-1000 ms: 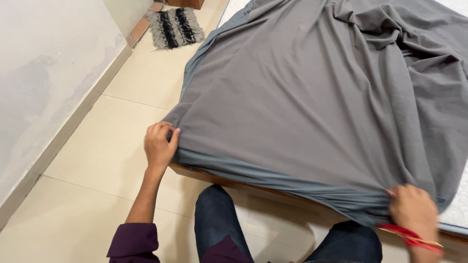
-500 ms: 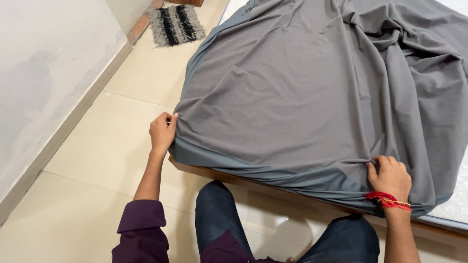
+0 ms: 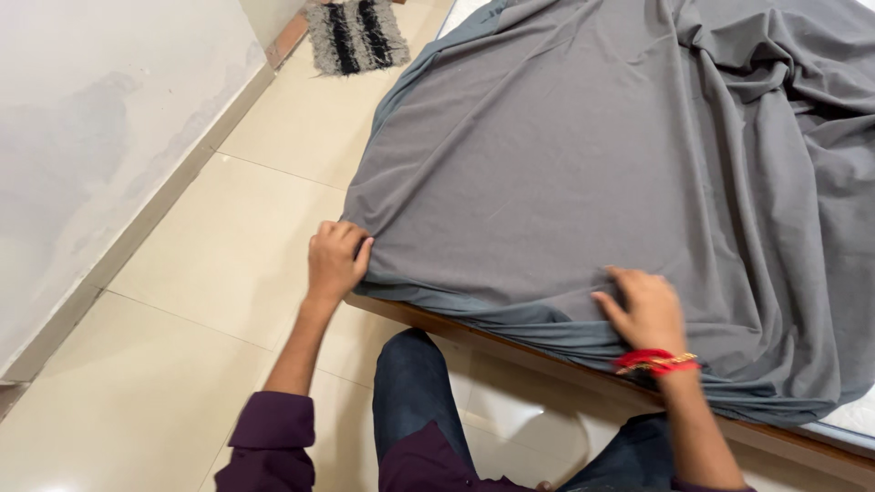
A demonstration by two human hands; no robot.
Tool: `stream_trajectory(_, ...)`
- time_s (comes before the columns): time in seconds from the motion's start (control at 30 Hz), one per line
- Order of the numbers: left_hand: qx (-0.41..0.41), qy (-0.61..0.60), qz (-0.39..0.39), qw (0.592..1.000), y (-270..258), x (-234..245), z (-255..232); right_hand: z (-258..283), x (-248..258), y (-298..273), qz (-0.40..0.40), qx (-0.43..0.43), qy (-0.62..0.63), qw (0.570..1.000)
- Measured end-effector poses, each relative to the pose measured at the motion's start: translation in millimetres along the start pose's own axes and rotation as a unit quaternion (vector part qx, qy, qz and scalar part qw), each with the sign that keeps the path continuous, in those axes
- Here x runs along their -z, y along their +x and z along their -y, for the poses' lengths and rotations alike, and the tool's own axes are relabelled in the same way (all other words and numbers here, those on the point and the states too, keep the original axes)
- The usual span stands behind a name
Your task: The person unfolds a gray bedsheet on a mattress and tucks the elastic corners under the bottom edge of the bed by hand.
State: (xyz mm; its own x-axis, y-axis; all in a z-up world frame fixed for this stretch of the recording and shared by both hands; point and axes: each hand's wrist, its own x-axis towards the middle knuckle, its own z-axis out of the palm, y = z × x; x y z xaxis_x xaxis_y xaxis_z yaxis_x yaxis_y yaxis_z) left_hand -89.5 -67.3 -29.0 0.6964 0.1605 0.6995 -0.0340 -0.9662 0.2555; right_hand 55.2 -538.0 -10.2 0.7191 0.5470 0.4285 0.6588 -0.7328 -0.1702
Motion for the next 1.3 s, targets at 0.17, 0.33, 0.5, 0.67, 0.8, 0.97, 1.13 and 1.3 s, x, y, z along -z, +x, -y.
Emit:
stream_trajectory(0.17,-0.017,0.017,0.005,1.0,-10,-1,-14,13,-6,14,0.081,-0.031,-0.111,0.99)
stream_trajectory(0.33,0.109,-0.101,0.032,0.988,-6,5,4,-18,18,14,0.177,-0.118,-0.095,0.972)
stream_trajectory(0.5,0.131,-0.094,-0.058,0.985,-4,-20,37,10,-5,24,0.071,-0.112,0.037,0.991)
stream_trajectory(0.67,0.276,-0.022,0.018,0.961,-3,-28,31,17,-27,24,0.032,-0.015,-0.122,0.992)
stream_trajectory(0.8,0.191,0.012,0.029,0.981,10,-20,22,-11,2,18,0.099,-0.119,-0.146,0.977)
stream_trajectory(0.97,0.2,-0.111,0.123,0.966,25,-15,19,17,15,8,-0.027,-0.027,-0.004,0.999)
stream_trajectory(1.13,0.083,-0.006,0.093,0.992,29,-16,13,62,27,-17,-0.102,0.079,0.031,0.991)
stream_trajectory(1.3,0.017,-0.023,0.142,0.989,23,-27,-9,71,-1,-55,-0.048,0.273,-0.043,0.96)
